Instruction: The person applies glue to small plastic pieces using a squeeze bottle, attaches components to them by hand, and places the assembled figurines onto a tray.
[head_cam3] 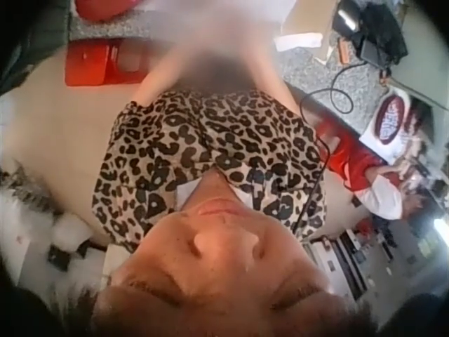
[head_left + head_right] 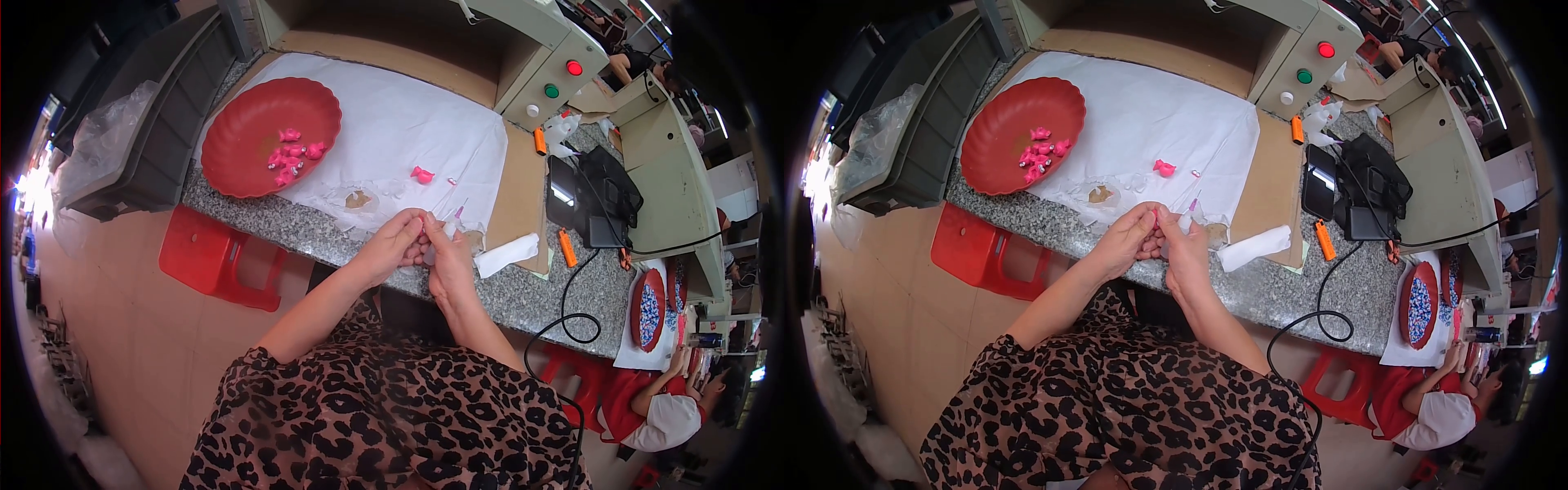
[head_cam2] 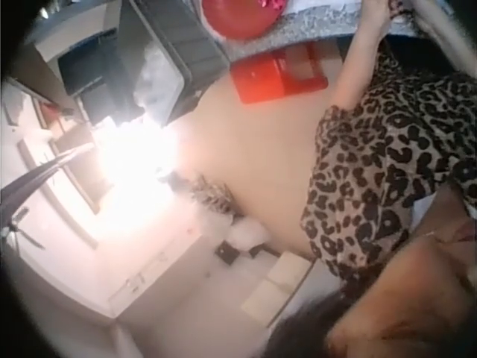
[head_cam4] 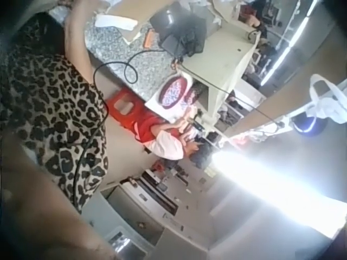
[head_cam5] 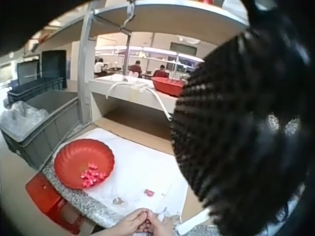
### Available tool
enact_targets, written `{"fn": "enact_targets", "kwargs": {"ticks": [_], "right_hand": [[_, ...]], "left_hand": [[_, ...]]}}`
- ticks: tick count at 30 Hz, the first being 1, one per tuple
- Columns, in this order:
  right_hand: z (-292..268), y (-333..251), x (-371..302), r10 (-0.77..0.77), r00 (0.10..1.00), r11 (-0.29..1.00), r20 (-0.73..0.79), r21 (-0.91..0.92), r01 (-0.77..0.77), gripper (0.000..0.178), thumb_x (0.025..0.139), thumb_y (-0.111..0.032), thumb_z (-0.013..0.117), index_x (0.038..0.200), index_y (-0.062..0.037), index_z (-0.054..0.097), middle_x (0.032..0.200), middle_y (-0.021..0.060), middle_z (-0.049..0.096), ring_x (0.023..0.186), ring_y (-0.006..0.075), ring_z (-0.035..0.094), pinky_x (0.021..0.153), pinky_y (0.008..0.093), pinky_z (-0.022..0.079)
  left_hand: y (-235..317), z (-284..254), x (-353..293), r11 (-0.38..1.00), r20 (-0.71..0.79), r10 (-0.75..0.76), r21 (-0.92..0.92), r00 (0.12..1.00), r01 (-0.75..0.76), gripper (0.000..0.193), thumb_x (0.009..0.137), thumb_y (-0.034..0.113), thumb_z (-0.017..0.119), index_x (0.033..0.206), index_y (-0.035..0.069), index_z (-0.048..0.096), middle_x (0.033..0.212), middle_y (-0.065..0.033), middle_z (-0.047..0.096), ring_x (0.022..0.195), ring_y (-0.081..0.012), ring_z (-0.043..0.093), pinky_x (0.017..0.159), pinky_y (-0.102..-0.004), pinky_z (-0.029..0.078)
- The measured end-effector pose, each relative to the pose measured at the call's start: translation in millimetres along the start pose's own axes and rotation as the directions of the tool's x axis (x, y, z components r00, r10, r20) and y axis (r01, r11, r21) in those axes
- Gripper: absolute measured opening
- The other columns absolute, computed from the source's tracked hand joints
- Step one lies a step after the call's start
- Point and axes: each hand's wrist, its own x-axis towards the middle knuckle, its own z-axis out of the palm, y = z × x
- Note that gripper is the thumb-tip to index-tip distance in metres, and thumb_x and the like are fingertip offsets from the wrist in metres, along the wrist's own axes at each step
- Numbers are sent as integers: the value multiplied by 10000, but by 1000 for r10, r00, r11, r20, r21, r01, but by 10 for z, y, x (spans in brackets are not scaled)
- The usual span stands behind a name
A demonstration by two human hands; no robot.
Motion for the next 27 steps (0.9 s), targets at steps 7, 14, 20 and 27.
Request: {"fn": "enact_targets", "kwargs": {"ticks": [7,14,20,27], "right_hand": [[-55,53,39,3,999,1000,45,16,-4,189,780,-243,609,752,-66,548,600,9,524,466,93,492,411,199,372],[-54,-15,44,49,998,998,43,46,-51,208,791,-243,599,761,-46,537,611,29,537,462,97,496,407,193,366],[-112,9,79,57,991,993,121,91,-69,275,800,-332,575,759,-63,538,593,11,520,453,93,482,395,208,352],[-132,1,62,46,997,997,54,66,-49,294,796,-345,576,729,-63,528,566,-2,469,461,87,440,398,216,350]], "left_hand": [[26,28,-11,996,29,30,84,999,-32,269,912,286,356,1030,57,432,739,11,429,599,-56,370,511,-158,338],[34,46,-39,999,22,45,-26,999,-44,253,907,295,367,1052,89,399,746,-6,436,586,-60,393,487,-162,335],[14,0,-48,984,44,142,99,989,-146,281,902,335,360,1063,104,365,725,-31,437,532,-71,400,430,-172,313],[112,-39,-177,996,50,42,-85,998,-38,285,913,335,317,1048,99,403,669,-13,410,486,-66,369,397,-175,269]]}}
